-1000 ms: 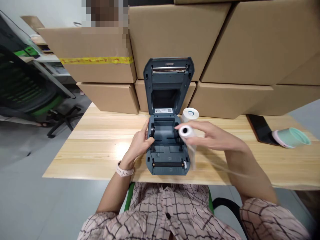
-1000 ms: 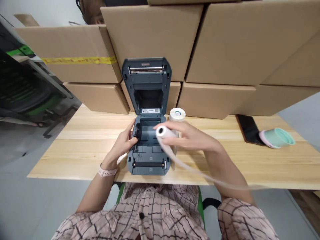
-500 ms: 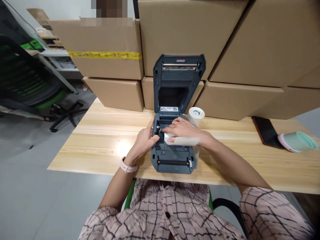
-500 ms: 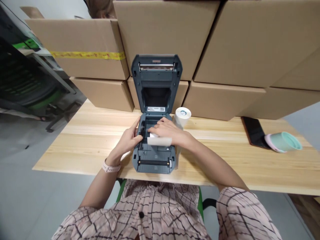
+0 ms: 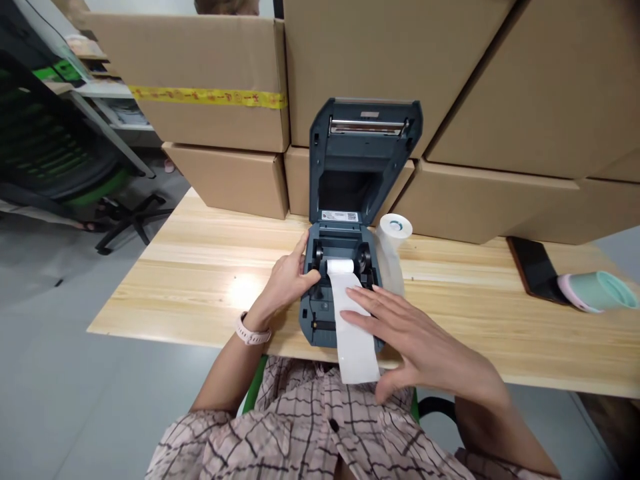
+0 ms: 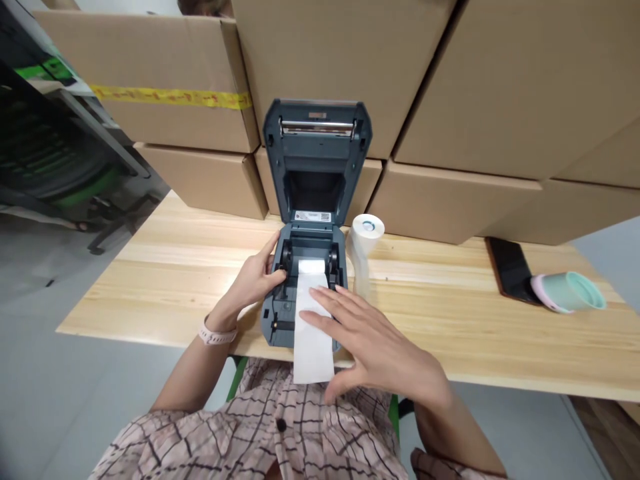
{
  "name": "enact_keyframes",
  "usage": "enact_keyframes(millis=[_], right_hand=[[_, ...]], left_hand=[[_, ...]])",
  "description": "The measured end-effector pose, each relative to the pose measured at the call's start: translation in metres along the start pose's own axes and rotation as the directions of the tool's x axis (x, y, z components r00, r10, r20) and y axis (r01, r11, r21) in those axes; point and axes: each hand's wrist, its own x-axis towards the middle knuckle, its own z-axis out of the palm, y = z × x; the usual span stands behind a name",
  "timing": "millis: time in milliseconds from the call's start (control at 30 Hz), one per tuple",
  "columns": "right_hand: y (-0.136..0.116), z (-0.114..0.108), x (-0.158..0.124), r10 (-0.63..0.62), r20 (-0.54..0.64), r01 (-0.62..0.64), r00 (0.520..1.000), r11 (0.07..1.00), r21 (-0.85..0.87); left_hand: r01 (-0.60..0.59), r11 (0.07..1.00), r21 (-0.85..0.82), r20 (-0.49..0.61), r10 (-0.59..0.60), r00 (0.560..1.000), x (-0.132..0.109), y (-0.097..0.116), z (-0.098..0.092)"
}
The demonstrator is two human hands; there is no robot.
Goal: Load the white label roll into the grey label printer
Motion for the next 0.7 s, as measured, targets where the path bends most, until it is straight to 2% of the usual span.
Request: enact_keyframes(millis=[233,433,700], right_hand=[[-0.023,0.027,0.005,-0.031,-0.166,0.009,0.986,0.991,-0.135],[-0.025,0.035,0.01,-0.086,-0.391,0.037,0.917,0.991,-0.13],[-0.022,0.041,0.013,-0.096,-0.437,0.072,0.895,0.995,-0.07]], left_hand=[[-0.001,1.0,-0.024,-0.004,0.001,1.0,0.001,-0.001,0.001],[-0.001,1.0,-0.018,-0.004,0.001,1.0,0.001,-0.003,0.002],[-0.049,0.999,0.006,-0.027,0.049,0.998,0.0,-0.002,0.001]])
